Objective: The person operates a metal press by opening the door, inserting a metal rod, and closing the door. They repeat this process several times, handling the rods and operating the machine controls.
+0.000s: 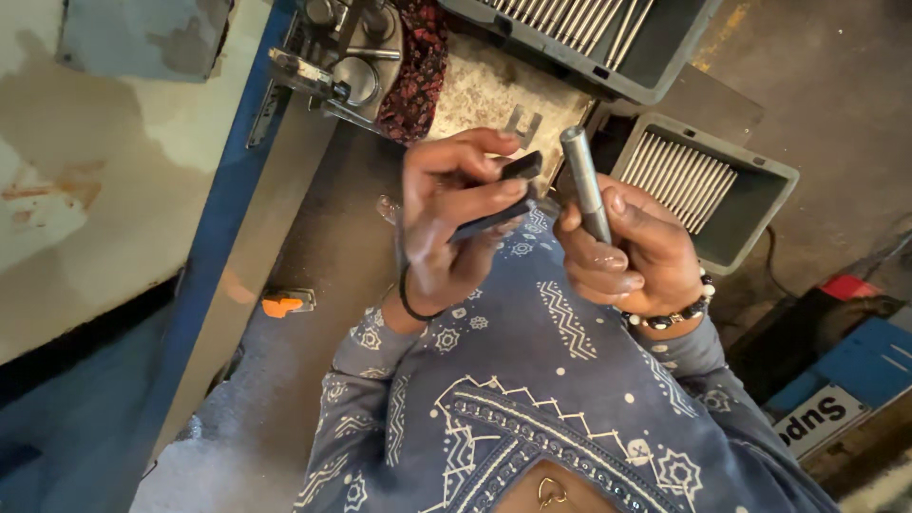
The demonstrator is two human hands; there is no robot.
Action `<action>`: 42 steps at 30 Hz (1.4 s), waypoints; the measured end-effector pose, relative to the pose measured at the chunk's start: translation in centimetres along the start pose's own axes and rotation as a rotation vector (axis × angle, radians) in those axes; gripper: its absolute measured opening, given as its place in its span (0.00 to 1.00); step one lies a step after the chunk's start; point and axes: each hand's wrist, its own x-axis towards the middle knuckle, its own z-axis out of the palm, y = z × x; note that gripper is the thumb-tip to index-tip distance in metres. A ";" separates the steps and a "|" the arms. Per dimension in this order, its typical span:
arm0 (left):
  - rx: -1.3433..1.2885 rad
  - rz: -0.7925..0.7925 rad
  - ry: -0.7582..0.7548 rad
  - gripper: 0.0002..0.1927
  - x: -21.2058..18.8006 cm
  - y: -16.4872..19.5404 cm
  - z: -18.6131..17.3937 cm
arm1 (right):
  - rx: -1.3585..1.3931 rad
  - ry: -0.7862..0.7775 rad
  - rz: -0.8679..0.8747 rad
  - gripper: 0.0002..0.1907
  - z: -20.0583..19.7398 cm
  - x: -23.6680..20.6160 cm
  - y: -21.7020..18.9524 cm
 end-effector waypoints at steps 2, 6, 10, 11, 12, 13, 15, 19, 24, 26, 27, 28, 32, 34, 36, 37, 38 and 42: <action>0.030 -0.006 -0.053 0.12 0.2 0.5 0.2 | 0.030 -0.013 0.016 0.19 0.1 0.0 0.2; 0.035 0.011 -0.110 0.13 0.6 1.0 0.9 | -0.045 0.026 0.003 0.18 0.6 -0.2 0.1; 0.104 0.092 -0.148 0.13 0.8 1.2 1.2 | -0.128 0.041 -0.049 0.16 0.6 -0.6 0.6; 0.107 0.105 -0.150 0.13 0.8 1.1 1.3 | -0.151 0.028 -0.072 0.15 0.4 -0.7 0.7; 0.109 0.118 -0.151 0.13 0.8 1.1 1.3 | -0.193 0.025 -0.096 0.13 0.3 -0.8 0.8; 0.097 0.135 -0.165 0.13 0.8 1.0 1.3 | -0.234 0.023 -0.120 0.12 0.1 -0.8 0.8; 0.072 0.166 -0.191 0.14 0.9 0.8 1.3 | -0.331 0.051 -0.151 0.11 -0.2 -1.1 0.9; 0.086 0.179 -0.251 0.16 0.8 0.5 0.9 | -0.502 0.117 -0.179 0.11 -0.6 -1.1 0.9; 0.069 0.230 -0.316 0.18 0.6 -0.1 0.6 | -0.647 0.071 -0.139 0.10 -1.0 -1.1 0.6; 0.091 0.282 -0.322 0.16 0.7 -0.2 0.5 | -0.752 0.087 -0.124 0.09 -1.2 -1.3 0.5; 0.102 0.308 -0.325 0.16 0.8 -0.2 0.4 | -0.736 0.094 -0.135 0.10 -1.2 -1.4 0.6; 0.085 0.303 -0.320 0.16 0.9 -0.2 0.5 | -0.721 0.103 -0.147 0.10 -1.2 -1.5 0.7; -0.282 0.124 -0.232 0.17 1.0 0.3 1.2 | -0.725 0.129 -0.332 0.09 -1.0 -1.3 1.7; -0.561 -0.129 -0.168 0.19 0.6 0.7 1.4 | -0.899 0.214 -0.404 0.08 -0.7 -1.1 1.9; -0.790 -0.460 -0.121 0.21 -0.1 0.7 1.2 | -1.130 0.250 -0.480 0.08 -0.5 -0.6 2.1; -0.776 -0.544 -0.091 0.20 -0.4 0.3 0.9 | -1.275 0.239 -0.514 0.07 -0.4 -0.1 2.1; -0.761 -0.629 -0.060 0.20 -0.5 -0.5 0.4 | -1.420 0.226 -0.546 0.07 -0.4 0.3 2.2; -0.495 -0.754 -0.105 0.15 -1.7 -4.6 -0.5 | -1.644 0.297 -0.480 0.15 -0.2 1.7 3.7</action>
